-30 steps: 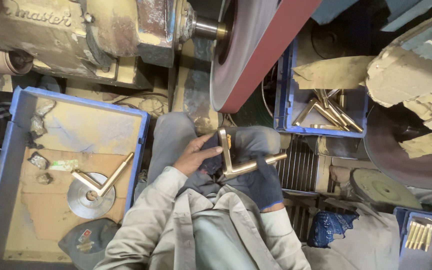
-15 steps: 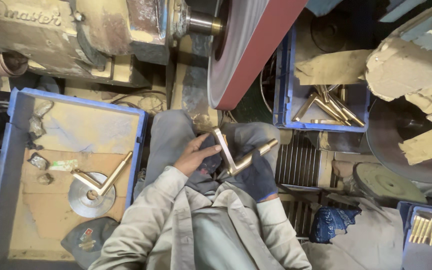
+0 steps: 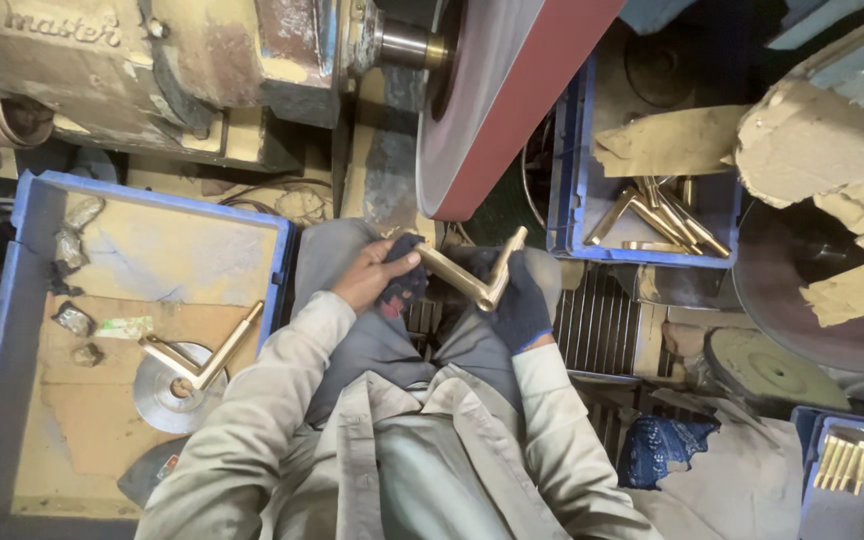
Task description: The person sits at a belt grinding machine and repeatedly presses L-shaped brass parts against the moving belt to smooth edges. They handle the parts one at a time, rotating them to grind different surfaces, then place them into a blue bin.
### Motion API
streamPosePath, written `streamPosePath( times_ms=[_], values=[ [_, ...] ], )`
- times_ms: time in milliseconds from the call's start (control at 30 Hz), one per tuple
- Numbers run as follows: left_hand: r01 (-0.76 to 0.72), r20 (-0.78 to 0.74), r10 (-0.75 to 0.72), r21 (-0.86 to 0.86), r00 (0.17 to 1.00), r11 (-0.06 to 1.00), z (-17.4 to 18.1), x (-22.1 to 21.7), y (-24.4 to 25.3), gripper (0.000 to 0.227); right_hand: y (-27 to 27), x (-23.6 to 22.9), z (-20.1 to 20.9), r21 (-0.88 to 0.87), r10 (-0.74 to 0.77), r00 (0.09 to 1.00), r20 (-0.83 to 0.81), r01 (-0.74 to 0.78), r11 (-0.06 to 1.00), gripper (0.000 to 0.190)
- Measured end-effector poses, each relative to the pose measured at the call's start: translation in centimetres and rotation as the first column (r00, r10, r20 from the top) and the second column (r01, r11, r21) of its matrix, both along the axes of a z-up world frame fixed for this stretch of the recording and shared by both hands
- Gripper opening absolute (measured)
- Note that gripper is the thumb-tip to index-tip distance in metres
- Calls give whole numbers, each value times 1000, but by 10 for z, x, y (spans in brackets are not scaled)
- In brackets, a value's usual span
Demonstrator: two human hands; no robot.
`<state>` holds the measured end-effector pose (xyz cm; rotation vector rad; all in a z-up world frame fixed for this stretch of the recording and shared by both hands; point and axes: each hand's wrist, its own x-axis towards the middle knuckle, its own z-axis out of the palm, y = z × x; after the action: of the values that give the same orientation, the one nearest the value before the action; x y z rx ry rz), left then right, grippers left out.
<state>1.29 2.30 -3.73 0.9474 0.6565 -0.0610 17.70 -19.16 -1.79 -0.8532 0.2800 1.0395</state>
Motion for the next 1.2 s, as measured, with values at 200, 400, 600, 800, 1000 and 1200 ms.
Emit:
streamPosePath(
  times_ms=[200,400,600,800,1000,1200],
  values=[
    [-100,60,112,-171,992,980,-8,22,9,30,11,17,-8,-83,21,1000,-2,-21,996,36],
    [-104,53,114,-165,992,981,-10,34,7,32,16,28,-33,-62,37,999,4,-37,997,42],
    [-164,67,184,-230,981,959,-18,43,1,31,19,37,-56,-74,-27,999,-23,25,997,34],
    [-240,44,256,-225,966,944,-21,46,-1,30,16,34,-62,-490,483,215,849,-22,871,58],
    [-248,13,253,-150,967,957,-25,45,3,30,30,40,-70,-146,-34,999,26,38,989,33],
    [-268,18,276,-186,961,945,-27,41,8,29,37,32,-67,-109,85,966,246,-59,992,30]
  ],
)
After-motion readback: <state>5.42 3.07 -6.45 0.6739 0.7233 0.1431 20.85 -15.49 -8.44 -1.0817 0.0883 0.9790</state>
